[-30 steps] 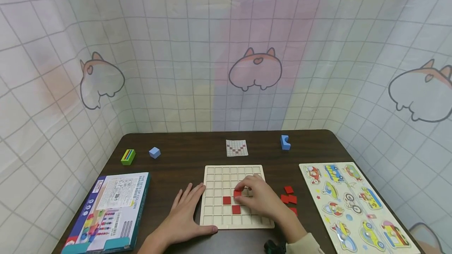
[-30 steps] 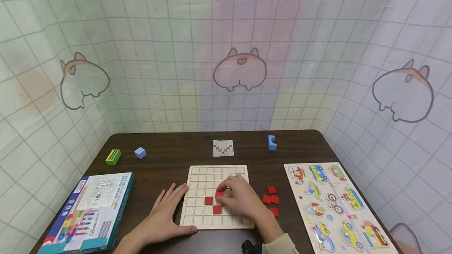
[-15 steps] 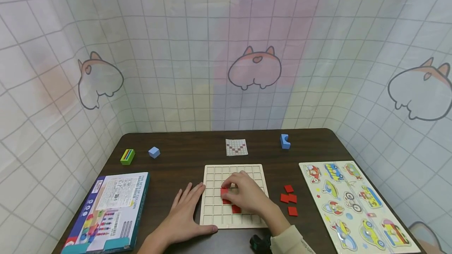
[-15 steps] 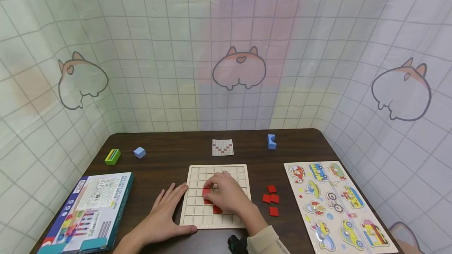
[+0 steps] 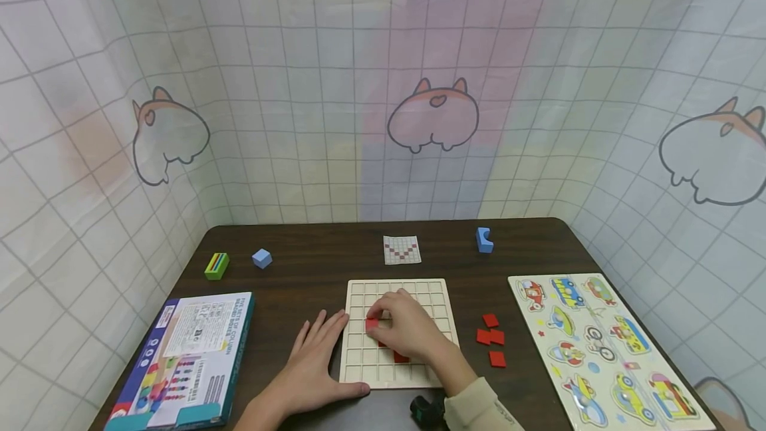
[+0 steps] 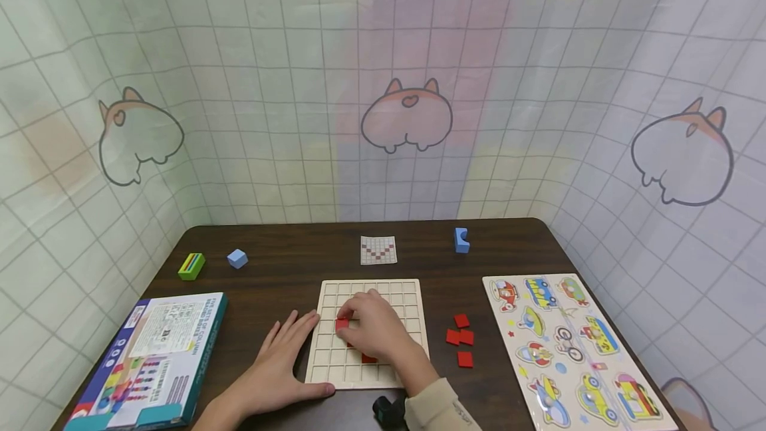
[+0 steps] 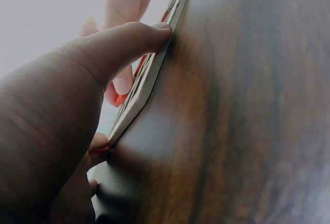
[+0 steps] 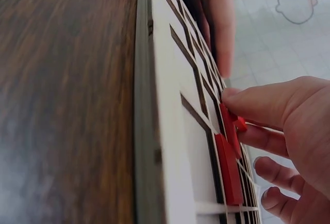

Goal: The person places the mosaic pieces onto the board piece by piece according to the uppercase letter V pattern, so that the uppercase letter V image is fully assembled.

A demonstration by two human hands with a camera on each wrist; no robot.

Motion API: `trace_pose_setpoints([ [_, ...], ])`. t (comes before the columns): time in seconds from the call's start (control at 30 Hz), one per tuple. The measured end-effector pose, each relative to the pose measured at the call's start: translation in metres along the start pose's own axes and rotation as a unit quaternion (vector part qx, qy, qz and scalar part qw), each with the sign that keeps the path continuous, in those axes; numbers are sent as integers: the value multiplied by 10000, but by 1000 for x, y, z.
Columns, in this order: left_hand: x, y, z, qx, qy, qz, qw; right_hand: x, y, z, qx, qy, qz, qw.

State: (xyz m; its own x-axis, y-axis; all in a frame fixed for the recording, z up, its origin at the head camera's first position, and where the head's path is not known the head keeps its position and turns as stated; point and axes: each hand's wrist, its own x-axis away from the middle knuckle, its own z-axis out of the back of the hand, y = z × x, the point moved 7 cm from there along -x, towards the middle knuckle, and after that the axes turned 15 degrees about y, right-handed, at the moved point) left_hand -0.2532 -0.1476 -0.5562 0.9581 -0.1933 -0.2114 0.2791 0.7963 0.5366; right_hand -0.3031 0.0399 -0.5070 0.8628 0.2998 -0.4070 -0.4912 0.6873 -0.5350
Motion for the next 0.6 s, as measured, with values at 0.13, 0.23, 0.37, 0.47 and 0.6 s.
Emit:
trace_pose_setpoints([
  [0.13,0,0,-1,-19,20,-27,10000,-2,-2,-2,70,-40,-9,10000],
  [0.23,0,0,0,-10,18,-21,10000,-2,-2,-3,73,-72,-39,9999],
  [0.37,0,1,1,2,4,-7,10000,-4,-2,-4,-14,-62,-48,10000],
  [0.47,0,1,1,17,-15,11,10000,-4,-2,-5,-31,-54,-68,10000],
  [0.6,0,1,1,23,-26,47,10000,-4,-1,-5,-19,-74,-157,9998],
])
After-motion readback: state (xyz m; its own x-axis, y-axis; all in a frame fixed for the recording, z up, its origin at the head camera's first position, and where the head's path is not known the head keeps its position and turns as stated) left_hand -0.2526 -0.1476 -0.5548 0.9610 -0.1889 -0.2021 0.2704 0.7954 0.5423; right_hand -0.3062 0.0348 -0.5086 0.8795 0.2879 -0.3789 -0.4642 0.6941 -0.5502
